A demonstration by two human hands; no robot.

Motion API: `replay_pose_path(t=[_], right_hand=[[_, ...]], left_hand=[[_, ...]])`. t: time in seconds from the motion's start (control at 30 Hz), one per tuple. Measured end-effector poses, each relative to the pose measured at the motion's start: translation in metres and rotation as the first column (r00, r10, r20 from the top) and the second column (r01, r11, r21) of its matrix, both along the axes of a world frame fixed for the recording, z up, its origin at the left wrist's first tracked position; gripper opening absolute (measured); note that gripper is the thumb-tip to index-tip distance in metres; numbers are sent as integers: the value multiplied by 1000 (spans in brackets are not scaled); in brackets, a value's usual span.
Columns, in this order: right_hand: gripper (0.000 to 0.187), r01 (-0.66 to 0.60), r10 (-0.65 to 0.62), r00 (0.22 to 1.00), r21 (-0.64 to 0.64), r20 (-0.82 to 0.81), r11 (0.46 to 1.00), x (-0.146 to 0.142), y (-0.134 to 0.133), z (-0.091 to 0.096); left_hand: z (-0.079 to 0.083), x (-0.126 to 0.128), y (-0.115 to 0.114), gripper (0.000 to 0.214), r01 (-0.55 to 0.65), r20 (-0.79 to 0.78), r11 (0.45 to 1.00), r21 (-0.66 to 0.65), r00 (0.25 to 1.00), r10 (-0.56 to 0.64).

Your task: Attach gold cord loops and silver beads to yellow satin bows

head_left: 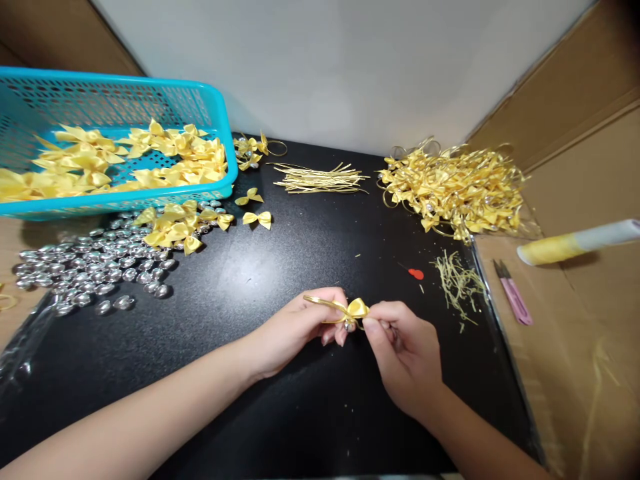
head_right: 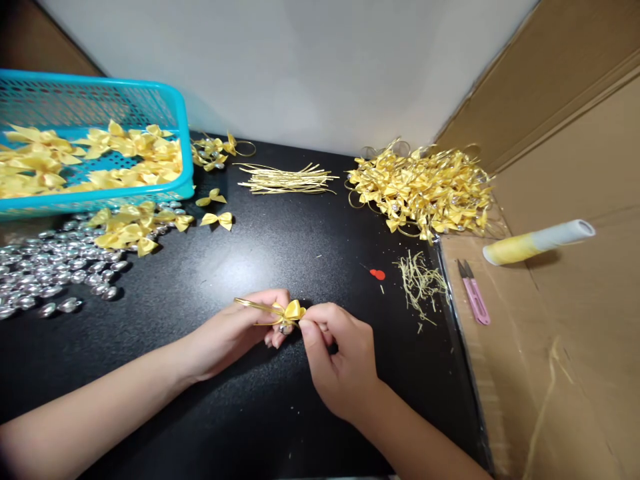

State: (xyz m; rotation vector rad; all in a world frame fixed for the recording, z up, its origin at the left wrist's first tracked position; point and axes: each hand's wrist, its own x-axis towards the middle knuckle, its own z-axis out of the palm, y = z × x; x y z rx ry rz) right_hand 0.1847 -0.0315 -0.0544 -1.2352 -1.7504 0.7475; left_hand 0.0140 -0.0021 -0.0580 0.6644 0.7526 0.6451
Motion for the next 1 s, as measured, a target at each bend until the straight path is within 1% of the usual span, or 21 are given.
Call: replay_pose_path(t=[0.17, 0.27, 0.43, 0.6, 0.77, 1.0], right_hand=[[16, -7, 6, 1000, -72, -23, 997, 0, 0, -1], [16, -10, 8, 1000, -89, -27, 996, 0, 1, -1], [15, -9, 7, 1000, -60, -28, 998, 0, 3, 1], [15, -3, 3, 1000, -2, -4, 1000, 1, 2, 2], [13, 8, -8, 1000, 4, 1, 1000, 2, 2, 1], [14, 19, -20, 1000, 20, 13, 1000, 1, 3, 3]], left_hand=[[4, 2, 0, 15, -21, 67, 998, -56, 997, 24], [5, 2, 0, 16, -16, 93, 995, -95, 995, 25], [5, 2, 1, 16, -5, 91, 996, -94, 996, 13], [5, 2, 0, 16, -13, 64, 998, -54, 998, 16], [5, 1, 0, 16, -15, 75, 997, -80, 997, 21], [4, 1, 1, 15, 0, 54, 999, -46, 999, 2]])
